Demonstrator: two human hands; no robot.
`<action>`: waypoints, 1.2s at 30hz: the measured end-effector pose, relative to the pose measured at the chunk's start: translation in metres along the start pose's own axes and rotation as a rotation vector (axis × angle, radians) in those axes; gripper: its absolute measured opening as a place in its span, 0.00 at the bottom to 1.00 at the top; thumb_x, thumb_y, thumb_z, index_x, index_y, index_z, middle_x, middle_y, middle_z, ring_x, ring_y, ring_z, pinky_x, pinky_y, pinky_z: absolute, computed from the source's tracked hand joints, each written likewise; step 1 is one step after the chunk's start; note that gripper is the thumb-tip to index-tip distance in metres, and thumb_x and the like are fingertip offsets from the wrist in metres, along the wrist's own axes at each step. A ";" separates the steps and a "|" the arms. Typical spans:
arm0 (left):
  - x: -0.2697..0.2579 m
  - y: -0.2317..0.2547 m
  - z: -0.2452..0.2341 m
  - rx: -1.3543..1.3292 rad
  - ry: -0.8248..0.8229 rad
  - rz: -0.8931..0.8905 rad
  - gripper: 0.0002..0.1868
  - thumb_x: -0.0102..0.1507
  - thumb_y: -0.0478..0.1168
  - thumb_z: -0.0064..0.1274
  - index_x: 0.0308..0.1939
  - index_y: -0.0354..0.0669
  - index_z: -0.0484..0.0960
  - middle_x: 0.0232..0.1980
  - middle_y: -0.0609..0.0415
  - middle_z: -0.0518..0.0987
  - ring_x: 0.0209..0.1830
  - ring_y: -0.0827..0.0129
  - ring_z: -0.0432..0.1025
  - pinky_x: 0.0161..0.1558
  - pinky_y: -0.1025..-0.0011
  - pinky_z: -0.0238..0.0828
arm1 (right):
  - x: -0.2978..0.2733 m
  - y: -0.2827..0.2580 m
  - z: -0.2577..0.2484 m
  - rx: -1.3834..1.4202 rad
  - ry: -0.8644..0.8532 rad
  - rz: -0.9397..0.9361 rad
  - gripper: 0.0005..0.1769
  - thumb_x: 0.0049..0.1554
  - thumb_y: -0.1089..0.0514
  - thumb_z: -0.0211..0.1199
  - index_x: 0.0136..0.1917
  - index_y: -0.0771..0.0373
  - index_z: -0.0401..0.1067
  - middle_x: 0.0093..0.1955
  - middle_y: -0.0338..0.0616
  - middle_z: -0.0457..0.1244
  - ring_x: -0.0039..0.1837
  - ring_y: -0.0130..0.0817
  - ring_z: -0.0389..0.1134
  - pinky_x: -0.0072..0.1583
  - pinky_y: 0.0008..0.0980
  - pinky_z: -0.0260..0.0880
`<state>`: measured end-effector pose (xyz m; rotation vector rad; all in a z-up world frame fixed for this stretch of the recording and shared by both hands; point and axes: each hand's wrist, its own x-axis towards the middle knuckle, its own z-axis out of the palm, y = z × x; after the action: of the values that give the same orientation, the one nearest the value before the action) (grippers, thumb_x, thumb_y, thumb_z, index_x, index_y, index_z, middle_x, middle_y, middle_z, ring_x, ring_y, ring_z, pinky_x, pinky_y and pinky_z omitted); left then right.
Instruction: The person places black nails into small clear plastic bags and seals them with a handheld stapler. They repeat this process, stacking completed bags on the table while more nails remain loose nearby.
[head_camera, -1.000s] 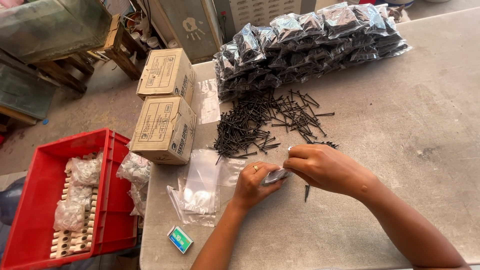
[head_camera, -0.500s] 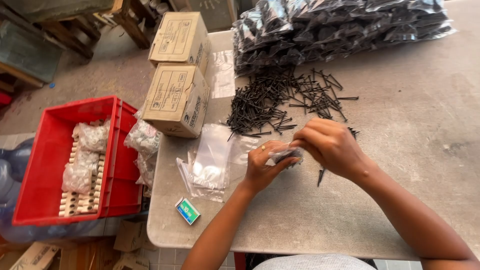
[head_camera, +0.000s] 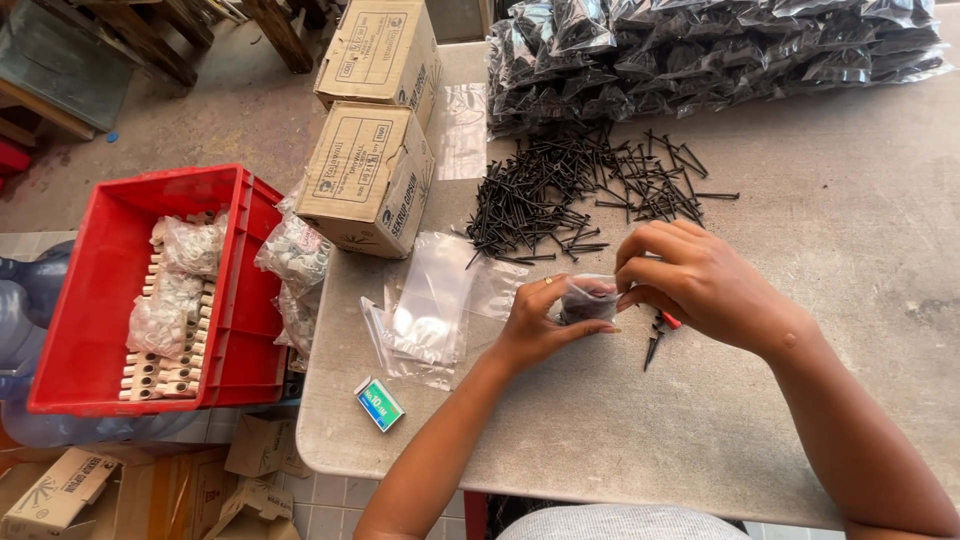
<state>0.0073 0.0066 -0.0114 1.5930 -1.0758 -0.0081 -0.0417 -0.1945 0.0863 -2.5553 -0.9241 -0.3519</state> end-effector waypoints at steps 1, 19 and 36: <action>0.000 -0.001 0.000 0.004 -0.001 0.001 0.22 0.51 0.44 0.63 0.47 0.45 0.75 0.47 0.53 0.79 0.42 0.69 0.75 0.42 0.77 0.71 | -0.001 0.001 0.001 0.000 0.004 -0.002 0.06 0.53 0.55 0.58 0.41 0.59 0.66 0.45 0.41 0.59 0.44 0.37 0.60 0.45 0.33 0.58; 0.003 -0.002 0.007 0.023 0.169 0.020 0.14 0.49 0.33 0.64 0.38 0.40 0.78 0.31 0.50 0.80 0.31 0.63 0.75 0.34 0.70 0.72 | 0.001 -0.011 0.055 -0.068 0.524 0.193 0.10 0.53 0.55 0.61 0.31 0.57 0.69 0.44 0.35 0.61 0.49 0.39 0.62 0.50 0.36 0.60; -0.006 -0.015 0.014 0.181 0.177 0.076 0.16 0.49 0.34 0.63 0.39 0.39 0.76 0.31 0.48 0.79 0.31 0.57 0.76 0.33 0.66 0.73 | 0.008 -0.013 0.056 0.117 0.541 0.271 0.15 0.53 0.58 0.61 0.27 0.59 0.66 0.38 0.39 0.63 0.49 0.40 0.62 0.52 0.35 0.60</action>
<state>0.0055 -0.0011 -0.0310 1.6783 -1.0196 0.2837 -0.0387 -0.1563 0.0427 -2.2560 -0.3823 -0.8231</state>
